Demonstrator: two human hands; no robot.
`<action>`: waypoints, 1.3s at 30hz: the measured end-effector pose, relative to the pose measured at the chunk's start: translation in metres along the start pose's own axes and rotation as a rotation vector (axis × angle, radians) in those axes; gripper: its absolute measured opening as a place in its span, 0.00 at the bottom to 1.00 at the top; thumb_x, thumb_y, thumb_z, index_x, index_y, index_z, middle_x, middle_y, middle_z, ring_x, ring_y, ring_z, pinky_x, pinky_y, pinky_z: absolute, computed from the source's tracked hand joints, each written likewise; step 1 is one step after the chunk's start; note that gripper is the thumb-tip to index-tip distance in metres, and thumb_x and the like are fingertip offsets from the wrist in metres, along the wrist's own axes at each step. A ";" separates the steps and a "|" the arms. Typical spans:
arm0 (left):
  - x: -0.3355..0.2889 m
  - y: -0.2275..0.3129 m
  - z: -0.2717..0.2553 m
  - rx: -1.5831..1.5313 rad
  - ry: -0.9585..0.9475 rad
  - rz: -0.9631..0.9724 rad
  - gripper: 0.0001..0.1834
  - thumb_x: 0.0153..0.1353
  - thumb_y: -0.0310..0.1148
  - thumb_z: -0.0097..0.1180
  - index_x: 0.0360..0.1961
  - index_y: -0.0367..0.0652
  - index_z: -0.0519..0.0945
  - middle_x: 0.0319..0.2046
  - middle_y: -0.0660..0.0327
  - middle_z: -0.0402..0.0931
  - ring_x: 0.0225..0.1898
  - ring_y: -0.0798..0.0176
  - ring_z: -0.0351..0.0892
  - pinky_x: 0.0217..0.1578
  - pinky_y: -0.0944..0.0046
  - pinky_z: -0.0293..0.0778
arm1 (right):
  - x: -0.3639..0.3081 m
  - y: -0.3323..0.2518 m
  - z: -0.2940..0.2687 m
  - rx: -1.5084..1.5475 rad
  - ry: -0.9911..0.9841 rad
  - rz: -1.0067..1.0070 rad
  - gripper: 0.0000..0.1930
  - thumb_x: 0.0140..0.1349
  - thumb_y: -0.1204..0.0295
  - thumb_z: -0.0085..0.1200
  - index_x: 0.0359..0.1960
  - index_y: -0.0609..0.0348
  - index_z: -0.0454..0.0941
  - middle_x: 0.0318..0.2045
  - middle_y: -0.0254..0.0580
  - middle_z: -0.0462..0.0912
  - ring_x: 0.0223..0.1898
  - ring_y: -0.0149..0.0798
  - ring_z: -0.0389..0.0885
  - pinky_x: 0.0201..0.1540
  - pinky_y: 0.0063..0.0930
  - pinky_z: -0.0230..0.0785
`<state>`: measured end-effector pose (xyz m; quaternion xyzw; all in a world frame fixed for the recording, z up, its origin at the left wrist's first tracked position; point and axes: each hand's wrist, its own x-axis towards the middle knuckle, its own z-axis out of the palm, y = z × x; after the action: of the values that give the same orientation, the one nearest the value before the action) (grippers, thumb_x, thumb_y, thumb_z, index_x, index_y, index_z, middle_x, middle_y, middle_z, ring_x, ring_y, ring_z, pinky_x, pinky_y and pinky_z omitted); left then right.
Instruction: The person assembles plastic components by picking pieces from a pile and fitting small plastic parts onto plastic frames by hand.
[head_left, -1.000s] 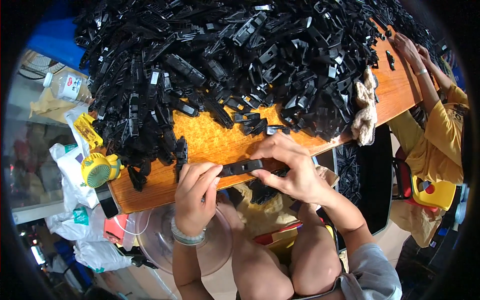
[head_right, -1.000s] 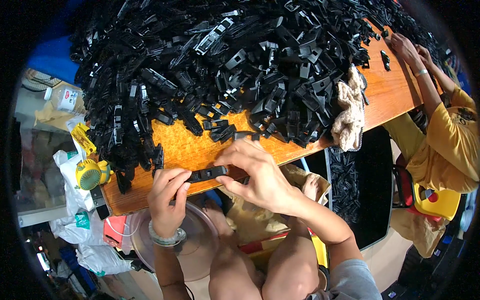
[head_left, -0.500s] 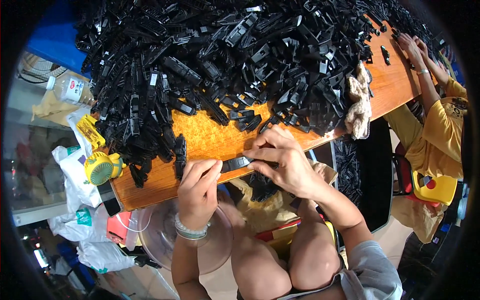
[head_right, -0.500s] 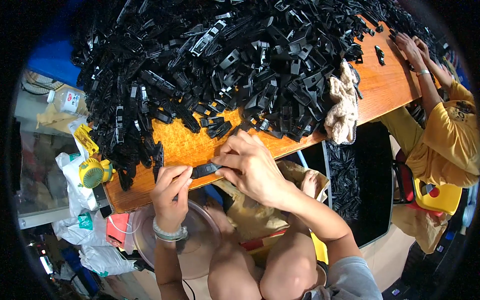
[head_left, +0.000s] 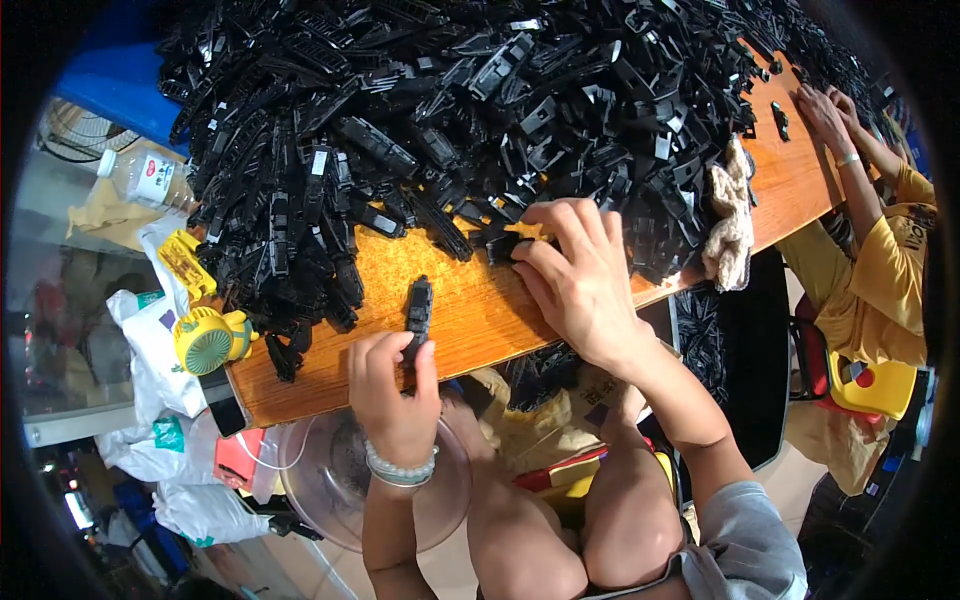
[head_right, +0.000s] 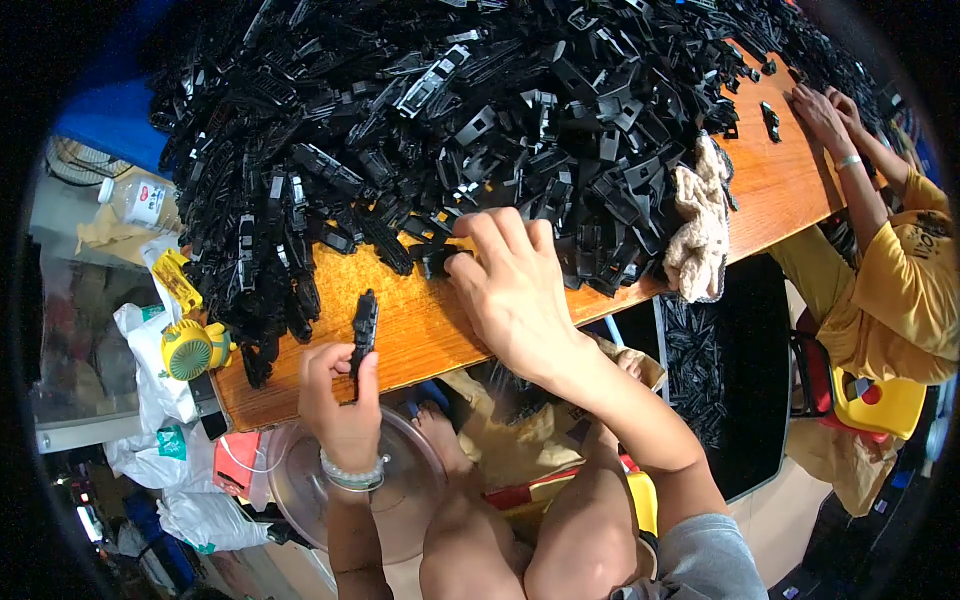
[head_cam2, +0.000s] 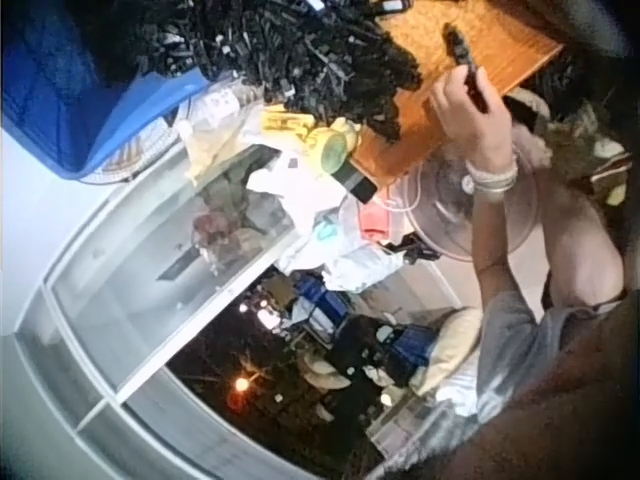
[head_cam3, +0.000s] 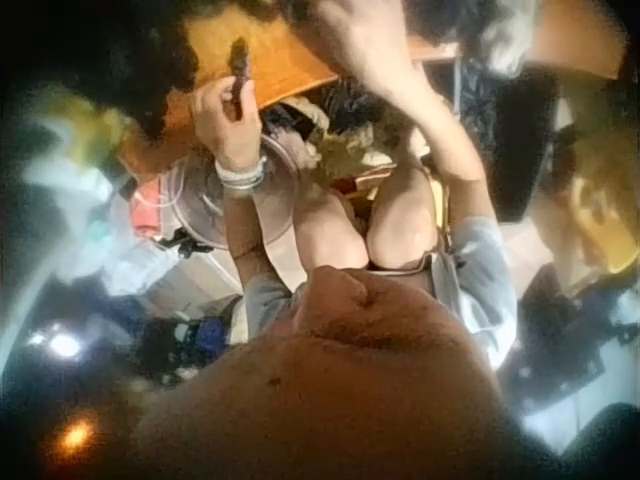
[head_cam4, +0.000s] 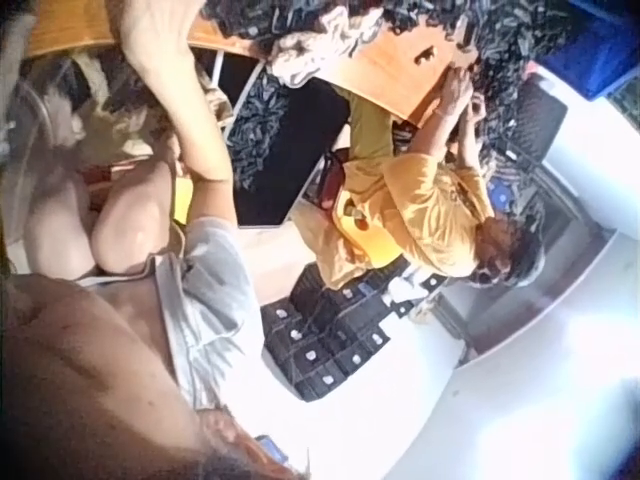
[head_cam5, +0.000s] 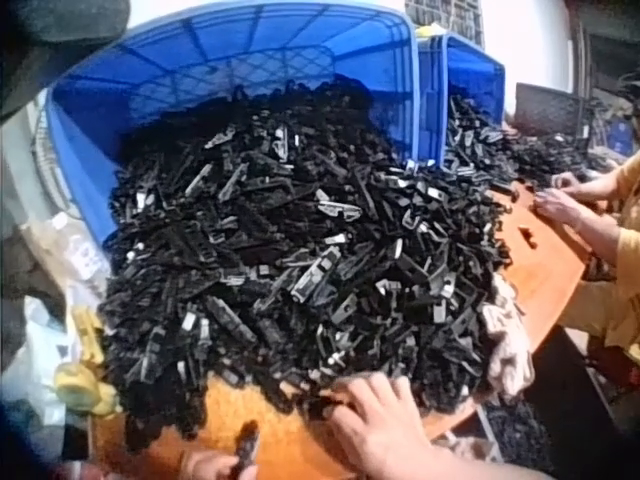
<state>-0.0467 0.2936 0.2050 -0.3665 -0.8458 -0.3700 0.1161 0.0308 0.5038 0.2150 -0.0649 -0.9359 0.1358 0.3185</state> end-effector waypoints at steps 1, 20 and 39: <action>0.002 0.007 -0.001 -0.030 -0.040 -0.069 0.14 0.56 0.23 0.63 0.42 0.40 0.76 0.34 0.55 0.75 0.33 0.52 0.74 0.36 0.57 0.72 | 0.002 0.000 0.000 0.017 0.044 -0.015 0.11 0.50 0.76 0.61 0.36 0.58 0.76 0.42 0.42 0.76 0.44 0.45 0.73 0.42 0.36 0.64; 0.026 0.001 0.001 -0.235 -0.303 0.101 0.13 0.49 0.21 0.66 0.38 0.35 0.81 0.35 0.56 0.75 0.38 0.52 0.73 0.39 0.57 0.72 | -0.029 -0.018 -0.024 0.828 -0.270 0.276 0.15 0.56 0.76 0.62 0.45 0.67 0.80 0.32 0.49 0.78 0.35 0.50 0.76 0.39 0.38 0.69; 0.032 0.000 0.004 -0.281 -0.336 0.195 0.12 0.47 0.20 0.65 0.35 0.35 0.81 0.33 0.56 0.75 0.37 0.53 0.73 0.38 0.58 0.71 | -0.031 -0.019 -0.013 0.558 -0.188 0.224 0.15 0.46 0.71 0.69 0.39 0.58 0.86 0.35 0.36 0.77 0.40 0.41 0.71 0.45 0.34 0.61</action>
<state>-0.0683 0.3133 0.2173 -0.5156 -0.7539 -0.4049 -0.0432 0.0627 0.4817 0.2124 -0.0647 -0.8750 0.4268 0.2190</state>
